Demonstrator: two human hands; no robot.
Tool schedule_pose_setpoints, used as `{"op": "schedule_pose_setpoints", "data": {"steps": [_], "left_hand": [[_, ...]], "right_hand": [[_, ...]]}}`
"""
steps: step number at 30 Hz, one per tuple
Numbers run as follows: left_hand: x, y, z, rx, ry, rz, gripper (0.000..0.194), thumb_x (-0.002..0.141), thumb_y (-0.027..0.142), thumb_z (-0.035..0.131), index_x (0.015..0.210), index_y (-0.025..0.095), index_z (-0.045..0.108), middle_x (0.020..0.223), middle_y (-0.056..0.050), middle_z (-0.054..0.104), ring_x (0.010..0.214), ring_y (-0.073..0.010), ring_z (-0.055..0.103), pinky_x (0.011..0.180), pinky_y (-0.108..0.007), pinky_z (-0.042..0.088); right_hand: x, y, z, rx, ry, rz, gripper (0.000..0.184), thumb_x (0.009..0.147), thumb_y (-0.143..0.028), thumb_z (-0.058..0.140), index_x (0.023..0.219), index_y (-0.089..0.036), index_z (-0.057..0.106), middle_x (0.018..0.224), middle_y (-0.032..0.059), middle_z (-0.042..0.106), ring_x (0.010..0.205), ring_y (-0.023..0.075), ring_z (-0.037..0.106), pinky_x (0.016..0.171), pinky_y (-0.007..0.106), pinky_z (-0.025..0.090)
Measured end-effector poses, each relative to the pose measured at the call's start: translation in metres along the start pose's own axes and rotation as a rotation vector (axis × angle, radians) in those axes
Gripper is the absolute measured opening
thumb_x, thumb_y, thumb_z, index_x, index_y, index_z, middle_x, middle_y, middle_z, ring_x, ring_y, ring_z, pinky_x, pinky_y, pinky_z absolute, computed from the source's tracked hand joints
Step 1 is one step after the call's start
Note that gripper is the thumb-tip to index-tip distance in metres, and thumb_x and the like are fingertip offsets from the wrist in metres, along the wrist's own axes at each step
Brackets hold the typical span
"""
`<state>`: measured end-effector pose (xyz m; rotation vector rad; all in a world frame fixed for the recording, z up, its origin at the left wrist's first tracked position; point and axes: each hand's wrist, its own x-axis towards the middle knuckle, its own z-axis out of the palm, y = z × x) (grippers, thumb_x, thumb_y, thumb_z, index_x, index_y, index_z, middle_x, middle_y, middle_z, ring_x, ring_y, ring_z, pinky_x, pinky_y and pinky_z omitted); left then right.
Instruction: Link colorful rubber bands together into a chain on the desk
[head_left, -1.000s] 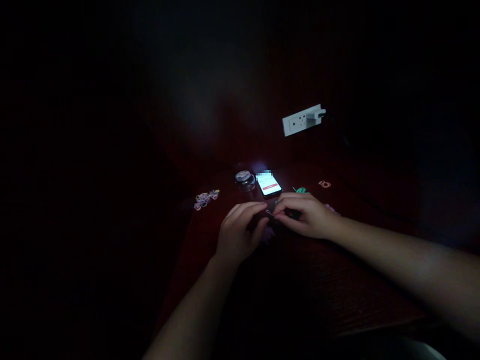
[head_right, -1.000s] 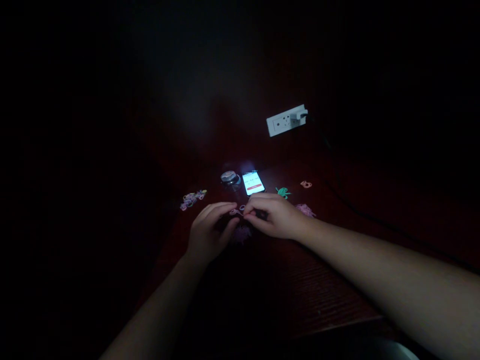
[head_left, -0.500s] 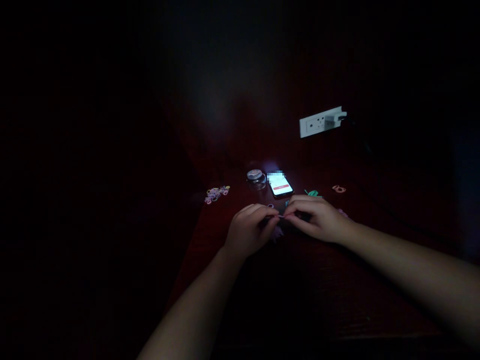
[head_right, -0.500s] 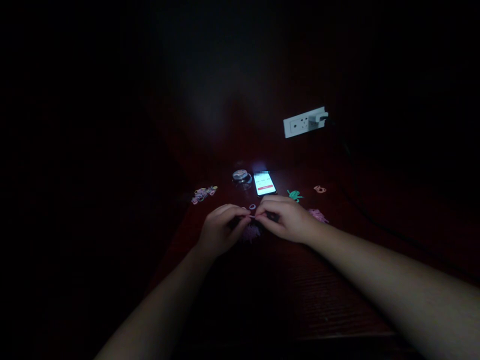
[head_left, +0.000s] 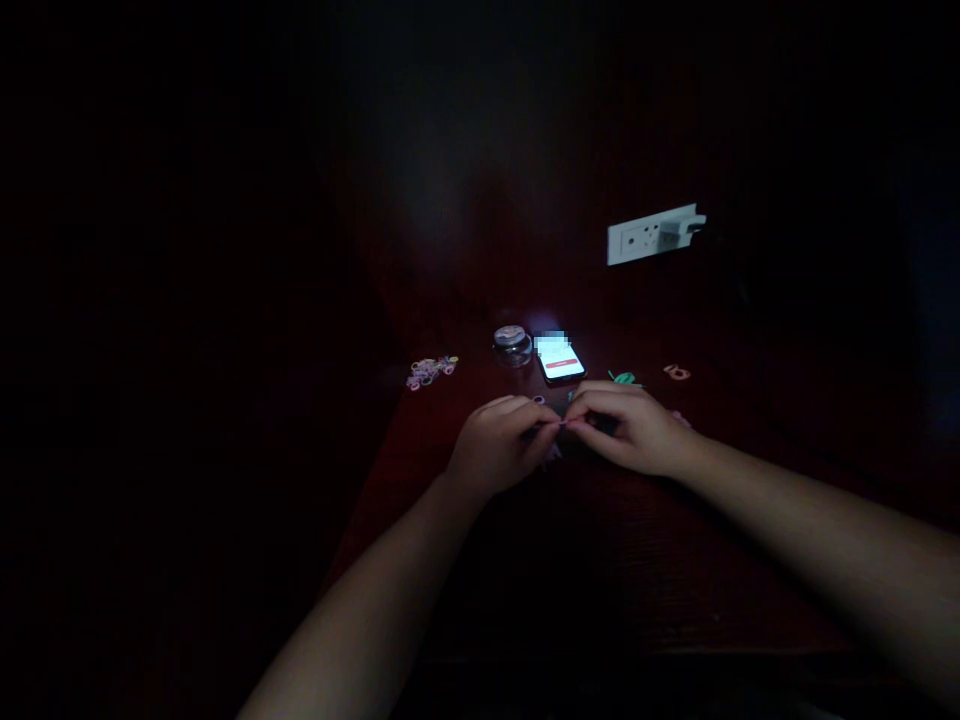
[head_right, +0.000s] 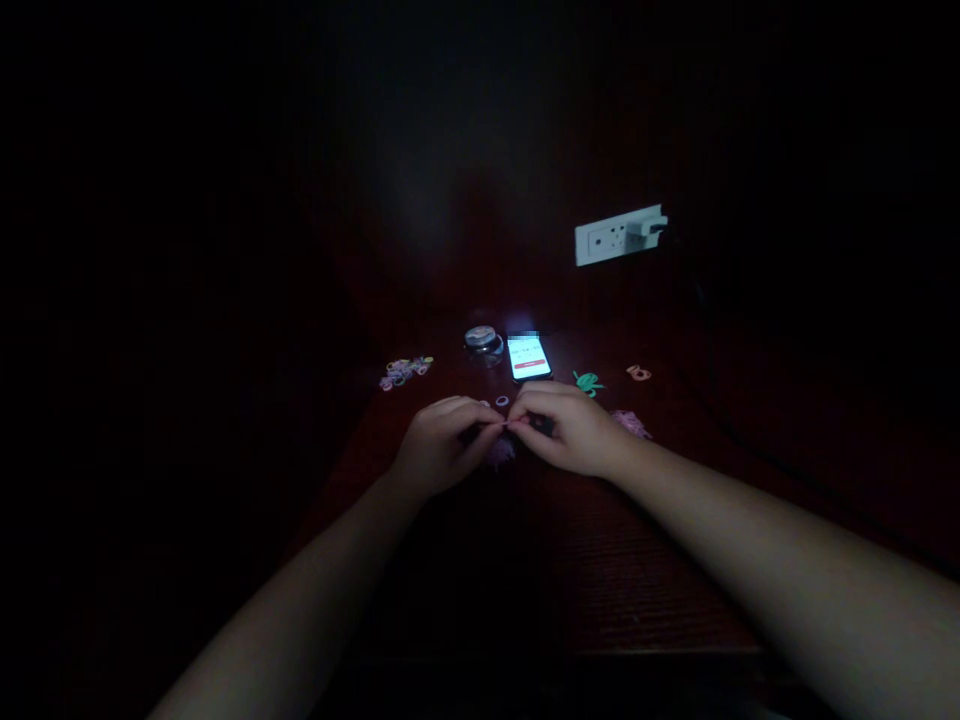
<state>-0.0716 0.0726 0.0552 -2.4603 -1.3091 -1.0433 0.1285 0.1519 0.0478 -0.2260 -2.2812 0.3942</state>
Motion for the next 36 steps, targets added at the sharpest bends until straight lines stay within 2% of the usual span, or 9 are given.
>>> {"op": "schedule_pose_setpoints", "data": {"steps": [6, 14, 23, 29, 36], "left_hand": [[-0.0035, -0.0017, 0.0021, -0.02, 0.001, -0.004, 0.014, 0.089, 0.031, 0.059, 0.094, 0.02, 0.065, 0.087, -0.003, 0.069, 0.08, -0.0164, 0.063, 0.074, -0.031, 0.051], [-0.0017, -0.0011, 0.0001, -0.017, -0.02, -0.011, 0.013, 0.091, 0.028, 0.055, 0.089, 0.02, 0.065, 0.081, -0.002, 0.068, 0.076, -0.0151, 0.062, 0.074, -0.03, 0.049], [-0.0034, -0.0016, 0.0, -0.012, -0.037, -0.028, 0.012, 0.092, 0.028, 0.055, 0.088, 0.021, 0.064, 0.079, 0.0, 0.067, 0.073, -0.0138, 0.061, 0.071, -0.029, 0.048], [-0.0036, -0.0011, -0.0008, 0.006, -0.031, -0.03, 0.01, 0.091, 0.027, 0.057, 0.094, 0.022, 0.065, 0.088, -0.002, 0.069, 0.083, -0.0165, 0.063, 0.079, -0.031, 0.049], [-0.0032, -0.001, -0.0017, 0.007, -0.064, -0.036, 0.011, 0.091, 0.025, 0.055, 0.094, 0.022, 0.066, 0.084, -0.002, 0.068, 0.078, -0.0157, 0.062, 0.075, -0.031, 0.049]], "right_hand": [[-0.0003, 0.0002, 0.0003, -0.013, -0.016, 0.002, 0.01, 0.089, -0.021, 0.058, 0.082, -0.016, 0.064, 0.075, 0.0025, 0.059, 0.069, 0.0134, 0.054, 0.063, 0.027, 0.043], [0.0009, 0.0019, -0.0001, -0.01, -0.04, -0.007, 0.01, 0.089, -0.021, 0.057, 0.082, -0.018, 0.064, 0.075, 0.0021, 0.059, 0.071, 0.0139, 0.054, 0.066, 0.028, 0.043], [0.0007, 0.0027, -0.0015, -0.059, -0.033, 0.002, 0.006, 0.085, -0.013, 0.056, 0.081, -0.017, 0.06, 0.077, 0.0027, 0.058, 0.073, 0.0147, 0.054, 0.067, 0.028, 0.042], [0.0007, 0.0011, -0.0016, -0.062, -0.043, 0.003, 0.007, 0.084, -0.012, 0.056, 0.079, -0.018, 0.058, 0.075, 0.0016, 0.056, 0.072, 0.0142, 0.051, 0.065, 0.027, 0.04], [0.002, 0.0005, -0.0015, -0.061, -0.04, -0.003, 0.009, 0.082, -0.011, 0.057, 0.076, -0.018, 0.057, 0.072, 0.0002, 0.055, 0.069, 0.0132, 0.051, 0.064, 0.026, 0.039]]}}
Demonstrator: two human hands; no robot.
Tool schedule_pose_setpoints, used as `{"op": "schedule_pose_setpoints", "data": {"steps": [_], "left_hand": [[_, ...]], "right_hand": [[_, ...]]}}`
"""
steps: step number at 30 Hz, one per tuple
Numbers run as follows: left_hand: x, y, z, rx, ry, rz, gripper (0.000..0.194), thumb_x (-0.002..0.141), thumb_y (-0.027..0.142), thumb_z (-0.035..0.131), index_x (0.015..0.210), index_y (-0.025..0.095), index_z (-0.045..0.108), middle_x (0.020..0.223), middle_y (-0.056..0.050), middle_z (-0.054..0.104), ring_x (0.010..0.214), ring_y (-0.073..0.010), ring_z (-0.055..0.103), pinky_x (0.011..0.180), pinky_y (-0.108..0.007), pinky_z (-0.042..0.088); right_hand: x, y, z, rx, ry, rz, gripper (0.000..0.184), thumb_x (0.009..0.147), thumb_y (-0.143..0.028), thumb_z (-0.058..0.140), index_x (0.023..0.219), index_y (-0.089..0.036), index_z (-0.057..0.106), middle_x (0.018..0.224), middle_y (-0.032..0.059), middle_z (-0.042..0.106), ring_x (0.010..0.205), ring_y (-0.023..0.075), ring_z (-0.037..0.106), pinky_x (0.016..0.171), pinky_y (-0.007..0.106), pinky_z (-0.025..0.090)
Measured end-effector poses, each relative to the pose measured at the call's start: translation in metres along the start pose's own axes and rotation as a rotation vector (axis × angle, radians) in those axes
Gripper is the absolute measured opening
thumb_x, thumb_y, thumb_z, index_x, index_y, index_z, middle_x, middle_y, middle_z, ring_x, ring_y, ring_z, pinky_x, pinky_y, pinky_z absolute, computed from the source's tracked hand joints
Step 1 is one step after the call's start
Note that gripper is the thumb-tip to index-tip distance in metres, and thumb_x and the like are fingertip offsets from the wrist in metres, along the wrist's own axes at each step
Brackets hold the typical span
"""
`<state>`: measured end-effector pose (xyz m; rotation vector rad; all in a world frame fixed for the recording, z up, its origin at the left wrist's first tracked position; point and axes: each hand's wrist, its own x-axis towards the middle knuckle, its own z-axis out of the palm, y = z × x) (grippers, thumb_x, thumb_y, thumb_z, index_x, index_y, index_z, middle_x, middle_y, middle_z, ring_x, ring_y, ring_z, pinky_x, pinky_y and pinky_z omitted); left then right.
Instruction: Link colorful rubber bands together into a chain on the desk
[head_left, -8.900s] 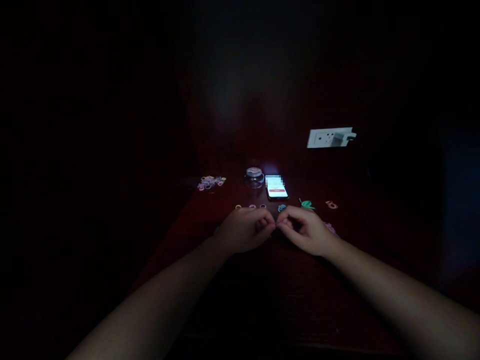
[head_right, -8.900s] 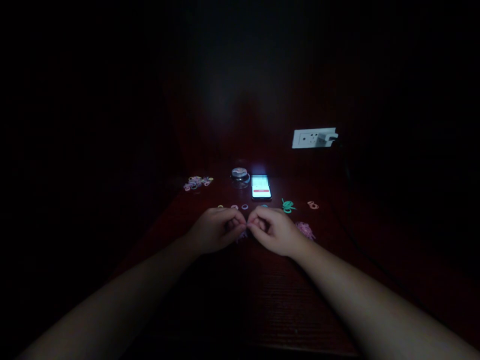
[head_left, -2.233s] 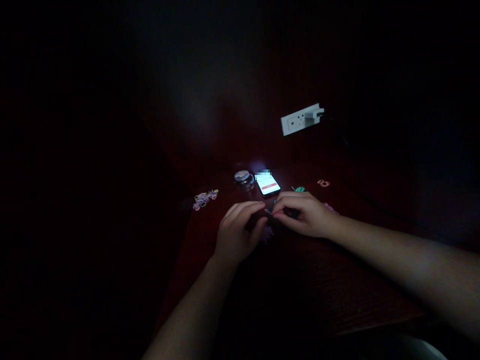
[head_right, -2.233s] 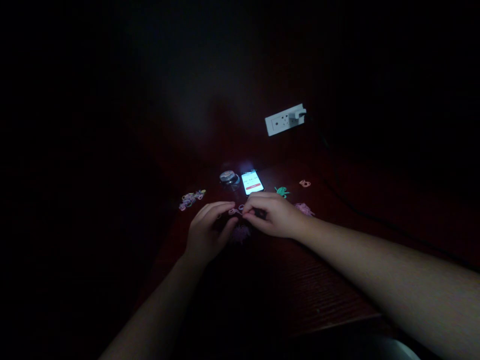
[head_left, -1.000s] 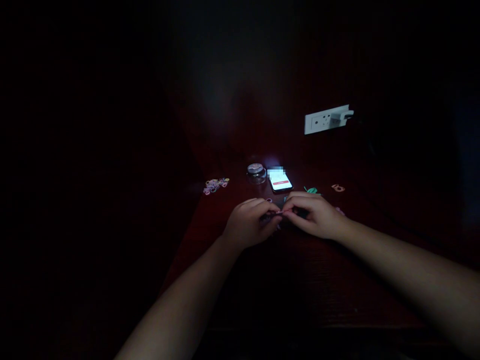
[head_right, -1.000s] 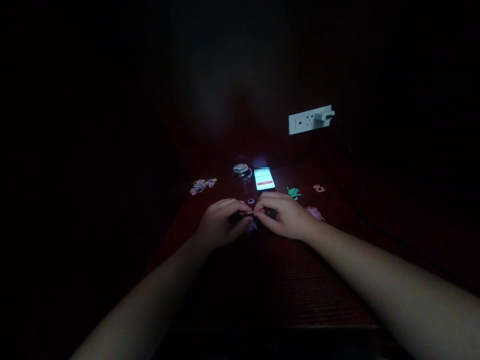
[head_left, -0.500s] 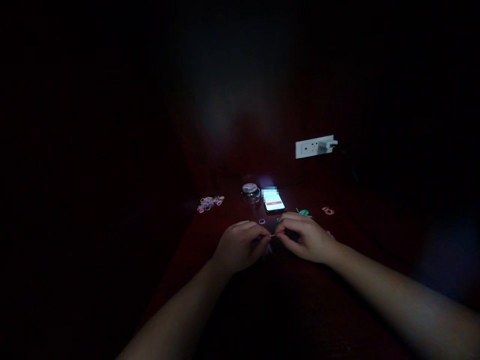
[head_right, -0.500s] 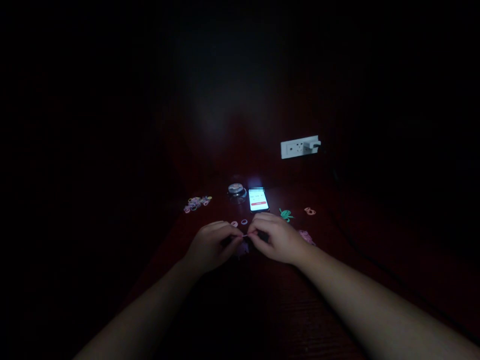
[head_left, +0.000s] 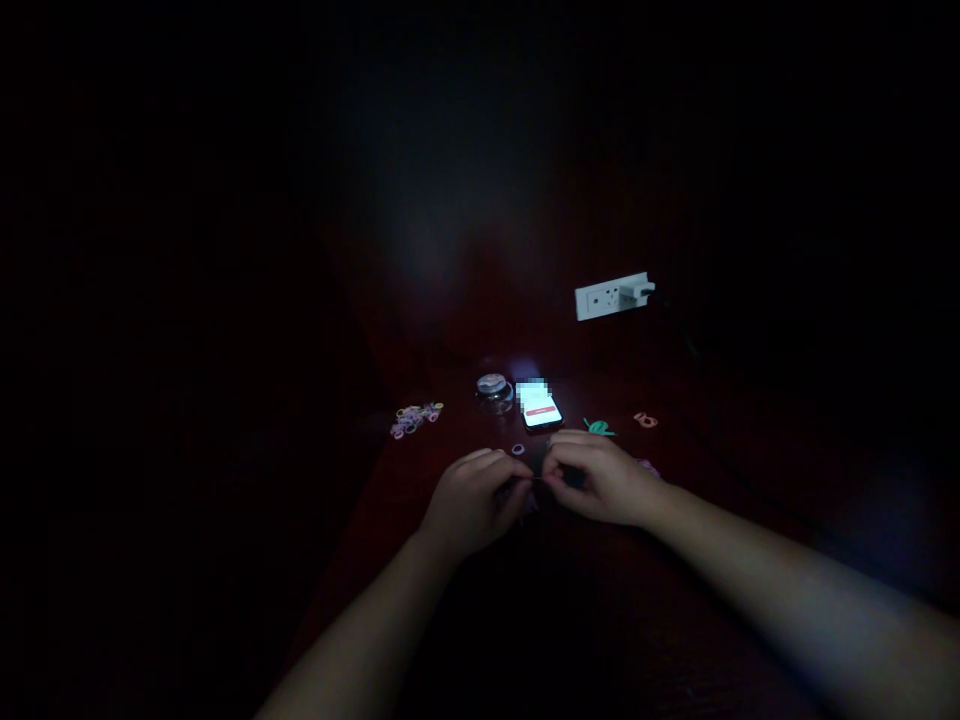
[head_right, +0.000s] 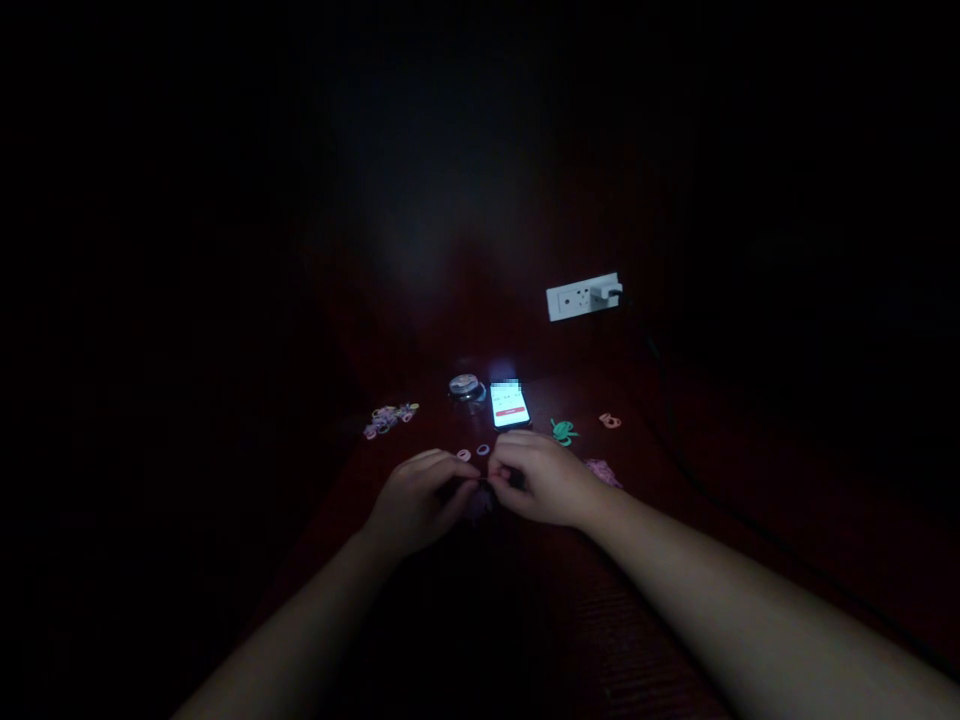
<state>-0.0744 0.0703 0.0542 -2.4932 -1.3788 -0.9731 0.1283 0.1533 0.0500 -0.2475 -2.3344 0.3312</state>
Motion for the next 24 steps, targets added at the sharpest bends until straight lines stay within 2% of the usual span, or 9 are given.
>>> {"op": "schedule_pose_setpoints", "data": {"steps": [24], "left_hand": [[0.0013, 0.0008, -0.0007, 0.024, -0.028, -0.051, 0.01, 0.091, 0.024, 0.053, 0.085, 0.021, 0.06, 0.081, -0.002, 0.065, 0.078, -0.0168, 0.058, 0.072, -0.031, 0.045]], "right_hand": [[-0.0011, -0.0002, -0.0001, 0.0, 0.005, 0.003, 0.011, 0.076, -0.008, 0.057, 0.075, -0.019, 0.055, 0.071, -0.001, 0.052, 0.069, 0.013, 0.048, 0.063, 0.026, 0.037]]}}
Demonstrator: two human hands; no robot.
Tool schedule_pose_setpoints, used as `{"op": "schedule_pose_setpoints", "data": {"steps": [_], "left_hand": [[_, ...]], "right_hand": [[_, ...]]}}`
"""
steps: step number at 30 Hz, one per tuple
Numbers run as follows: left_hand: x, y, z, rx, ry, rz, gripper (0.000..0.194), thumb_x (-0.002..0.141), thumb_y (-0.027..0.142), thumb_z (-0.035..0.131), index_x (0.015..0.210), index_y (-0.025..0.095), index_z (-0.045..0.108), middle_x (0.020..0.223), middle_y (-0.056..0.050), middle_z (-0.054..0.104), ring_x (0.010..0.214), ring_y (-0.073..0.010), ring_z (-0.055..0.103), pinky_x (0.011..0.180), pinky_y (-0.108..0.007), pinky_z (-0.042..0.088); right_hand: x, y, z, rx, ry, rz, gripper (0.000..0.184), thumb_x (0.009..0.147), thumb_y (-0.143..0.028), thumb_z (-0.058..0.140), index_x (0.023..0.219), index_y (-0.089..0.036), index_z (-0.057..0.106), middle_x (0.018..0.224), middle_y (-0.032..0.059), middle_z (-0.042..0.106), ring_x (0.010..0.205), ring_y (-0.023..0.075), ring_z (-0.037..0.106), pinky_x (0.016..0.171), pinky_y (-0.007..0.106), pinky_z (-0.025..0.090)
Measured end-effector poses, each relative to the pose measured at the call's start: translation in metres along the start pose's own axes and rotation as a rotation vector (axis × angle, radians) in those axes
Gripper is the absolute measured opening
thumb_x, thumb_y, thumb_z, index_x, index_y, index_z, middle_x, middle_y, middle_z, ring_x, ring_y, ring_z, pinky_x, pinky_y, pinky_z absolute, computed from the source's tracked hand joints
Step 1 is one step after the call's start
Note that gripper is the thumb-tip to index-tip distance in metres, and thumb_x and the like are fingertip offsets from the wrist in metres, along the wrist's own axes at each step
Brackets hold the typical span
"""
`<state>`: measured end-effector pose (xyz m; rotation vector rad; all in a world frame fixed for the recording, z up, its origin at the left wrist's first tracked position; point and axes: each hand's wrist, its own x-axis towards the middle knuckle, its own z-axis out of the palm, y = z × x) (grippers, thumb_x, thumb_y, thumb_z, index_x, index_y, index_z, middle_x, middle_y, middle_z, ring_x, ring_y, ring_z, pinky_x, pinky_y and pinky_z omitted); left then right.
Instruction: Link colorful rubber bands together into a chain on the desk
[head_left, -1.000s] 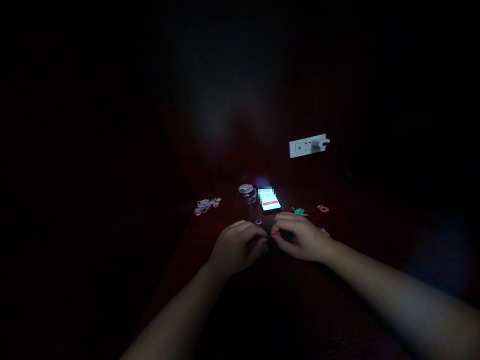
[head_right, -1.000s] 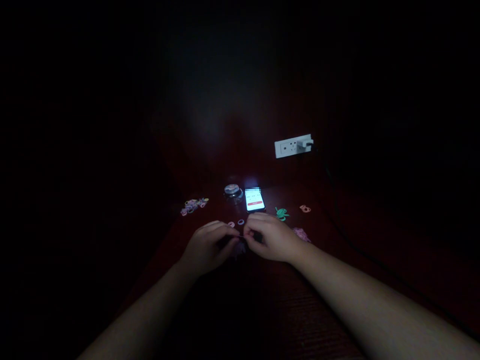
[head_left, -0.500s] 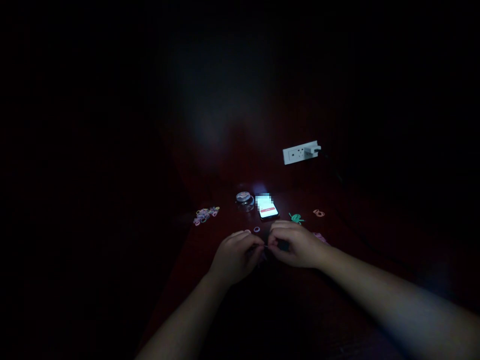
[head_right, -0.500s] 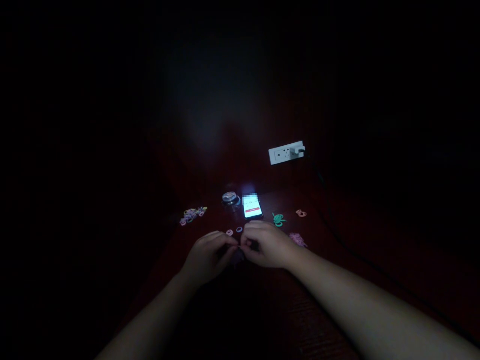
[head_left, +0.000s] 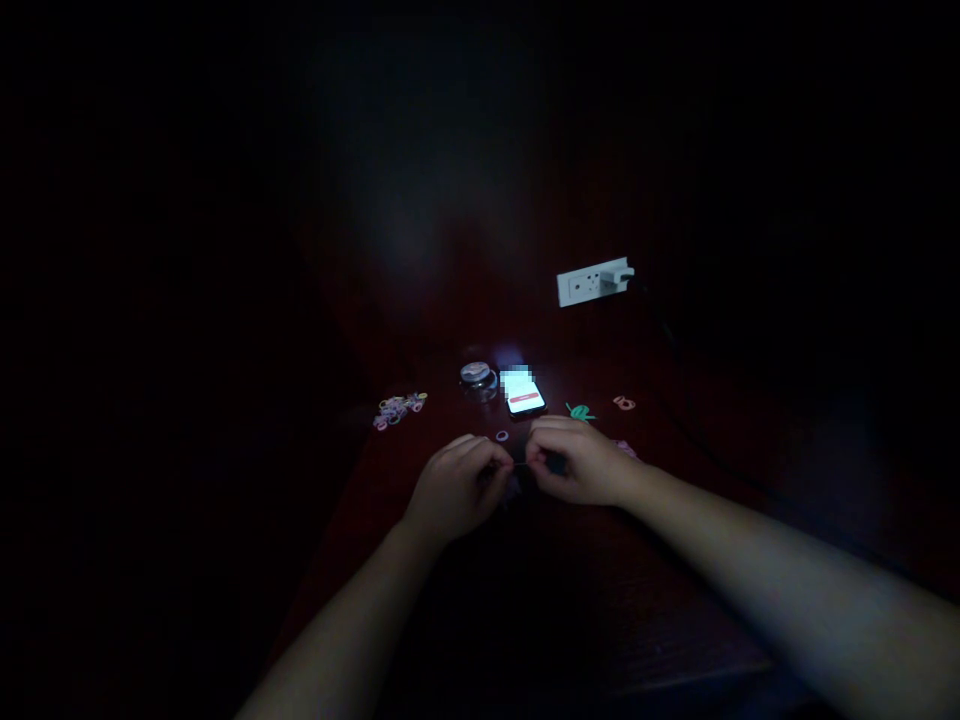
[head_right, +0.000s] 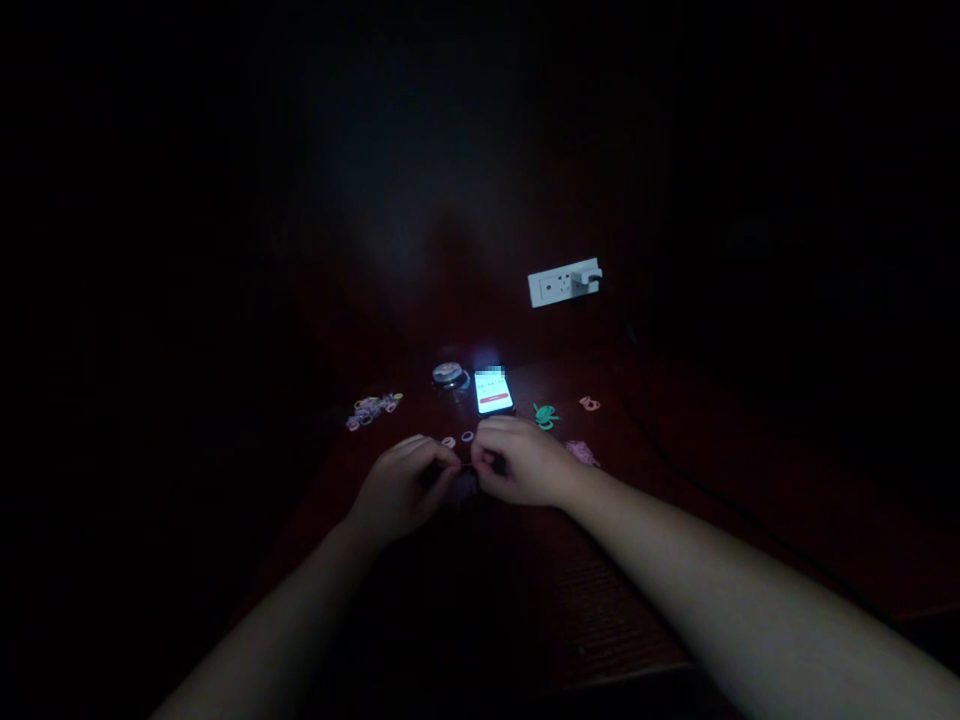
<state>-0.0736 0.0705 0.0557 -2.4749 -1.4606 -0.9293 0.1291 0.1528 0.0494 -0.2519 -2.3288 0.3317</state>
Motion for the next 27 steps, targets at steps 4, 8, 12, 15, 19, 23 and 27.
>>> {"op": "schedule_pose_setpoints", "data": {"steps": [4, 8, 12, 15, 19, 23, 27], "left_hand": [[0.0002, 0.0005, -0.0011, -0.022, 0.012, -0.004, 0.009, 0.091, 0.023, 0.052, 0.086, 0.02, 0.058, 0.084, -0.003, 0.064, 0.081, -0.0177, 0.058, 0.074, -0.032, 0.046], [0.0007, 0.0025, -0.002, -0.066, 0.008, 0.017, 0.011, 0.088, 0.027, 0.057, 0.096, 0.02, 0.059, 0.092, -0.005, 0.065, 0.087, -0.0198, 0.059, 0.078, -0.035, 0.047], [0.0014, 0.0032, -0.0009, -0.074, -0.023, 0.015, 0.009, 0.09, 0.028, 0.055, 0.094, 0.021, 0.06, 0.088, -0.003, 0.064, 0.082, -0.0185, 0.058, 0.075, -0.034, 0.046], [0.0019, 0.003, -0.0009, -0.063, -0.028, -0.003, 0.012, 0.092, 0.027, 0.051, 0.087, 0.02, 0.059, 0.082, -0.002, 0.063, 0.079, -0.0174, 0.057, 0.073, -0.033, 0.044], [0.002, 0.0024, -0.0022, -0.06, -0.029, -0.009, 0.011, 0.092, 0.027, 0.051, 0.086, 0.02, 0.058, 0.081, -0.002, 0.062, 0.079, -0.0176, 0.056, 0.074, -0.033, 0.044], [0.0016, 0.0018, -0.0031, -0.06, -0.044, -0.023, 0.007, 0.089, 0.023, 0.053, 0.084, 0.02, 0.056, 0.08, -0.001, 0.06, 0.076, -0.0169, 0.055, 0.071, -0.032, 0.043], [0.0009, 0.0009, -0.0028, -0.05, -0.052, -0.032, 0.004, 0.087, 0.021, 0.054, 0.083, 0.02, 0.056, 0.079, -0.001, 0.059, 0.075, -0.0165, 0.055, 0.069, -0.031, 0.043]], "right_hand": [[-0.0002, 0.0015, 0.0012, 0.009, -0.005, 0.004, 0.011, 0.076, -0.008, 0.057, 0.074, -0.019, 0.055, 0.07, -0.0017, 0.051, 0.069, 0.0124, 0.048, 0.063, 0.026, 0.037], [0.0001, 0.0013, 0.0027, 0.041, 0.004, 0.006, 0.01, 0.079, -0.009, 0.057, 0.075, -0.018, 0.056, 0.071, -0.0011, 0.052, 0.069, 0.0124, 0.048, 0.063, 0.026, 0.037], [0.0004, 0.0012, 0.0032, 0.062, -0.001, 0.004, 0.009, 0.08, -0.01, 0.057, 0.077, -0.018, 0.057, 0.071, -0.001, 0.053, 0.068, 0.0123, 0.049, 0.063, 0.026, 0.038], [0.0002, 0.0014, 0.0025, 0.064, 0.0, 0.005, 0.009, 0.081, -0.01, 0.057, 0.078, -0.018, 0.058, 0.071, -0.0011, 0.053, 0.068, 0.0122, 0.049, 0.062, 0.026, 0.038], [-0.0008, 0.0009, 0.0014, 0.061, -0.008, -0.007, 0.01, 0.08, -0.009, 0.057, 0.077, -0.019, 0.057, 0.071, -0.0014, 0.052, 0.068, 0.0123, 0.049, 0.062, 0.026, 0.038], [-0.0026, 0.0008, 0.0017, 0.055, 0.0, 0.003, 0.009, 0.081, -0.01, 0.056, 0.078, -0.018, 0.056, 0.071, -0.0013, 0.051, 0.067, 0.0122, 0.048, 0.062, 0.026, 0.037], [-0.004, 0.0026, 0.003, 0.068, 0.002, 0.006, 0.009, 0.081, -0.01, 0.055, 0.078, -0.018, 0.055, 0.072, -0.0011, 0.052, 0.068, 0.0121, 0.049, 0.063, 0.025, 0.038]]}}
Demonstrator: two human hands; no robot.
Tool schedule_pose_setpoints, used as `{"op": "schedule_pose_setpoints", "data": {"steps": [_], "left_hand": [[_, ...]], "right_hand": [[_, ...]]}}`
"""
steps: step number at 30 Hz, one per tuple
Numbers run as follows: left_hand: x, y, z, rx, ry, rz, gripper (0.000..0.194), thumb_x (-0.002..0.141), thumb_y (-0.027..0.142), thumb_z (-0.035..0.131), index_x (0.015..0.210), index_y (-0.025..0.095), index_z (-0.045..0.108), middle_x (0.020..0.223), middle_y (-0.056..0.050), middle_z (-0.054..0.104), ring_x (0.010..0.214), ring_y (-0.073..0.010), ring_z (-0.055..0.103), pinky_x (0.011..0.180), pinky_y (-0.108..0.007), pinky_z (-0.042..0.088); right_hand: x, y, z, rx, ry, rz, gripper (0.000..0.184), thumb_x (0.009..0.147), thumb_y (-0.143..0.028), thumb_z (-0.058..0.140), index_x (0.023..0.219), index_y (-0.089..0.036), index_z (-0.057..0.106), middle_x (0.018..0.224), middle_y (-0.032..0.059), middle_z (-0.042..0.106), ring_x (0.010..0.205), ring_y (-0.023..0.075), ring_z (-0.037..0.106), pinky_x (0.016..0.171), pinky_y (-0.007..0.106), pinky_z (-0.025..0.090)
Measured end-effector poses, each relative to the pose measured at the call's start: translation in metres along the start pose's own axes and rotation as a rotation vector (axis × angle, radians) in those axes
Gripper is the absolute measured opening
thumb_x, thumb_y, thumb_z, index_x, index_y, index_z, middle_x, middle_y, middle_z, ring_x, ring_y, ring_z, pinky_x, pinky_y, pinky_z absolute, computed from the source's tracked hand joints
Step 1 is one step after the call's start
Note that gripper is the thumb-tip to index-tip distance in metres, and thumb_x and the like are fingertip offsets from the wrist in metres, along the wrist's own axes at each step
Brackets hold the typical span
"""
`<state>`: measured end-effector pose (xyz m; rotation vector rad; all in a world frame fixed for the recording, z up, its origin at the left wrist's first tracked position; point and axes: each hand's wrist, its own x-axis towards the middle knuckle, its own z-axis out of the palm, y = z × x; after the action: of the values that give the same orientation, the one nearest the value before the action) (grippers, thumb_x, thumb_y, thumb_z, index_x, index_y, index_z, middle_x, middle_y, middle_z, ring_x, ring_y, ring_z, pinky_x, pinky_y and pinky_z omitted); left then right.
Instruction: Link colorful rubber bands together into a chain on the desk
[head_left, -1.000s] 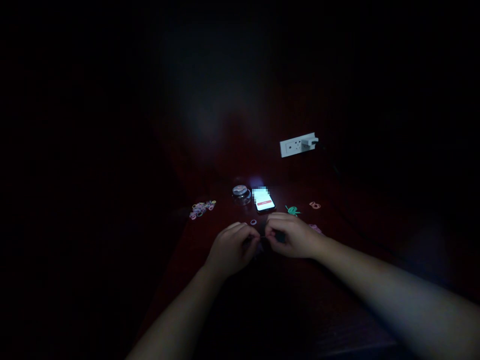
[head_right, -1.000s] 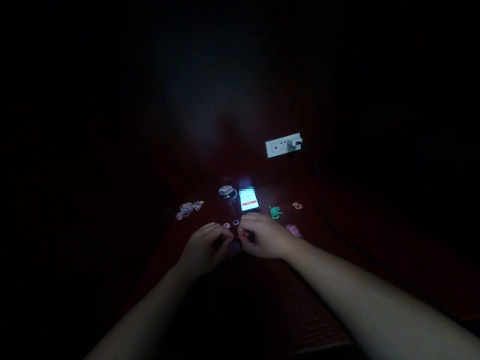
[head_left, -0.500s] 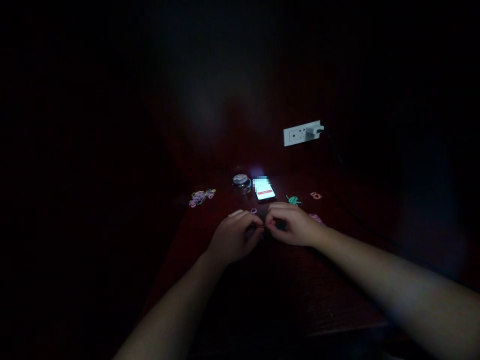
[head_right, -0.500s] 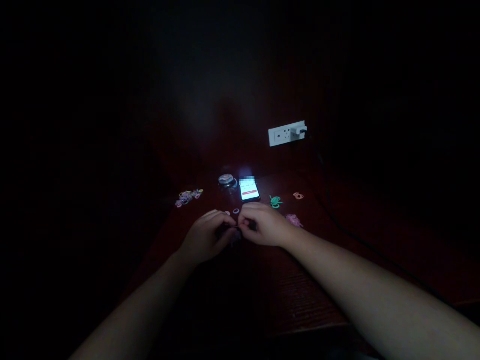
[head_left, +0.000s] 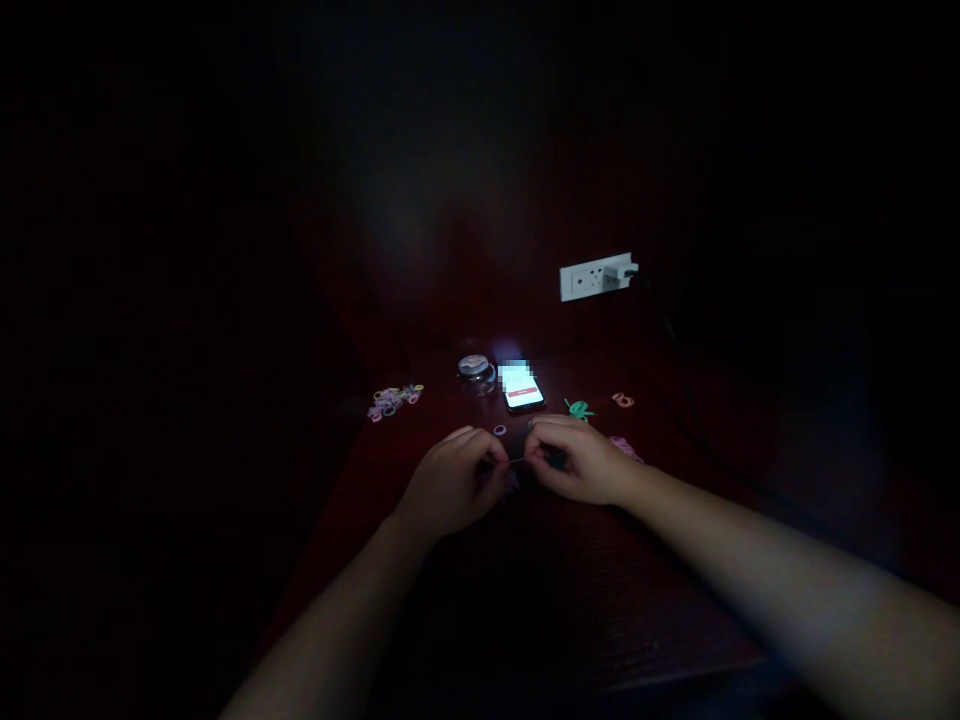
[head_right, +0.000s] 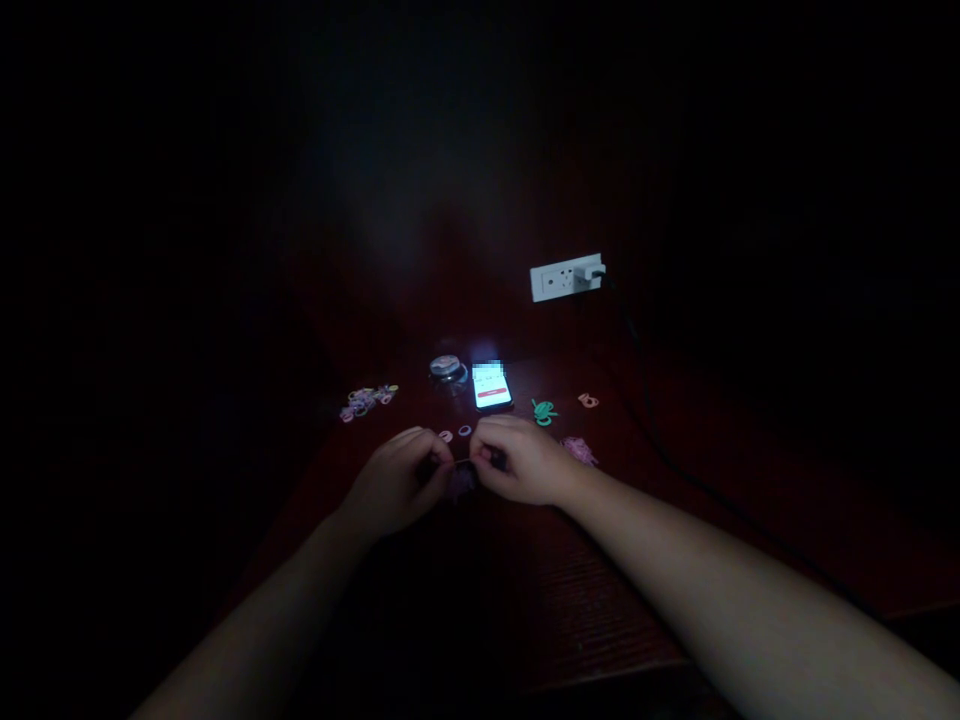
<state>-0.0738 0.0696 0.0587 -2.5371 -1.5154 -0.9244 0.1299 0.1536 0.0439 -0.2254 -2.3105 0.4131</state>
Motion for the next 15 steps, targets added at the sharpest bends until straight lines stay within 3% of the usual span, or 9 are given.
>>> {"op": "schedule_pose_setpoints", "data": {"steps": [9, 13, 15], "left_hand": [[-0.002, -0.0081, -0.0005, 0.037, 0.109, 0.013, 0.003, 0.087, 0.019, 0.055, 0.087, 0.019, 0.058, 0.083, -0.002, 0.063, 0.079, -0.0169, 0.057, 0.071, -0.031, 0.045], [-0.0001, -0.0043, 0.0009, -0.007, 0.055, 0.045, 0.024, 0.086, 0.029, 0.061, 0.108, 0.02, 0.06, 0.1, -0.005, 0.066, 0.091, -0.019, 0.06, 0.082, -0.035, 0.048], [0.0007, -0.0024, 0.002, -0.015, 0.011, 0.061, 0.026, 0.086, 0.03, 0.062, 0.111, 0.021, 0.06, 0.1, -0.004, 0.066, 0.091, -0.0186, 0.061, 0.083, -0.035, 0.048]], "right_hand": [[-0.0025, 0.0082, -0.0043, -0.016, 0.079, 0.039, 0.01, 0.077, -0.009, 0.056, 0.075, -0.019, 0.053, 0.069, -0.0013, 0.052, 0.064, 0.0118, 0.048, 0.06, 0.025, 0.037], [-0.0006, 0.0056, -0.0031, 0.004, 0.035, 0.044, 0.007, 0.079, -0.011, 0.055, 0.078, -0.018, 0.055, 0.071, -0.0002, 0.055, 0.066, 0.0124, 0.05, 0.062, 0.026, 0.039], [0.0005, 0.0036, -0.0017, 0.02, 0.018, 0.048, 0.006, 0.08, -0.012, 0.055, 0.078, -0.018, 0.056, 0.071, 0.0, 0.055, 0.066, 0.0123, 0.05, 0.062, 0.026, 0.039]]}}
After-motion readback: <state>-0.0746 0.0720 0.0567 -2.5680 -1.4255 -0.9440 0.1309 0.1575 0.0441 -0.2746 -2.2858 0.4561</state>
